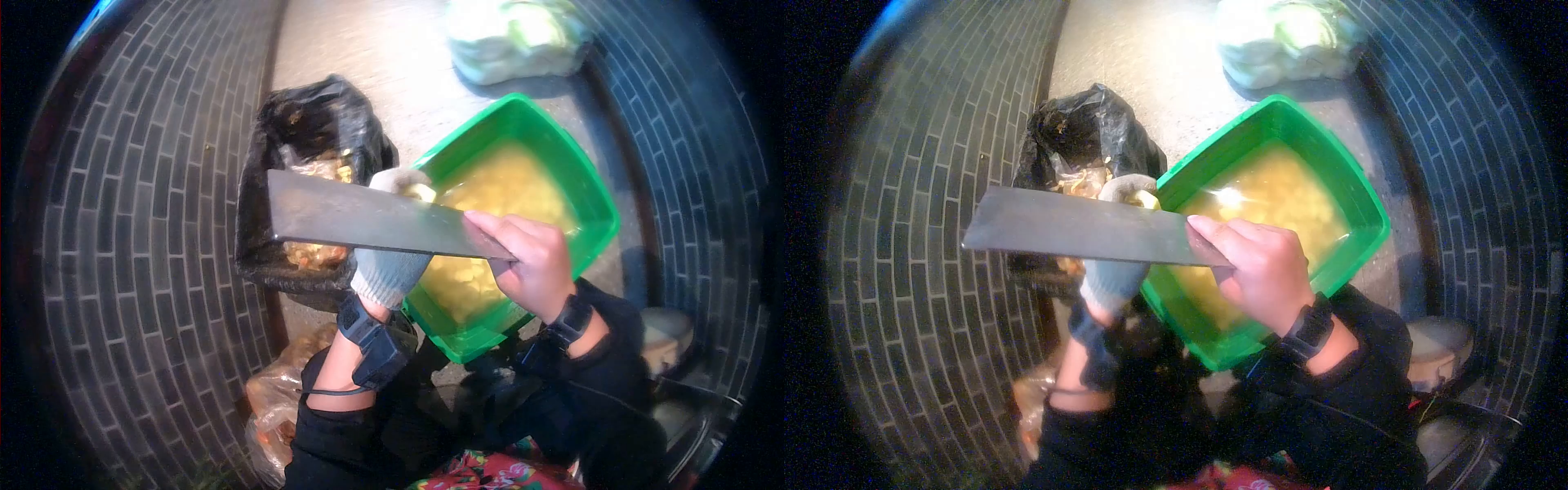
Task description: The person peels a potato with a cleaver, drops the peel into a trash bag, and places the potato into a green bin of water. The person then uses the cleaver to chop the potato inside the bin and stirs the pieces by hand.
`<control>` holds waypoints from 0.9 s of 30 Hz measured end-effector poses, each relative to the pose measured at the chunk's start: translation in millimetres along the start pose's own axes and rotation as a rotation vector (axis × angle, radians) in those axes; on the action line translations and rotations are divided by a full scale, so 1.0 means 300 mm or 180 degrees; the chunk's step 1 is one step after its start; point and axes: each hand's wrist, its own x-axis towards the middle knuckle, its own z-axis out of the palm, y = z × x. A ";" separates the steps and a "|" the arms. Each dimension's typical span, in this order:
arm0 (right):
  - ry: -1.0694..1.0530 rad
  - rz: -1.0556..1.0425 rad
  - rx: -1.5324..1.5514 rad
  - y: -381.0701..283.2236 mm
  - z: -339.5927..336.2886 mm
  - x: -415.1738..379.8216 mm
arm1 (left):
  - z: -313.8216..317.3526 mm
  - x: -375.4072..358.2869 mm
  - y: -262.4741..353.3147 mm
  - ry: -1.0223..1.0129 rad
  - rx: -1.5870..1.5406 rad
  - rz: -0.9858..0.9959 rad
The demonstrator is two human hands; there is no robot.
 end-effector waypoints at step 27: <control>0.0051 0.0510 0.0414 -0.016 0.001 0.010 | 0.003 0.006 0.031 -0.0241 -0.0523 -0.0489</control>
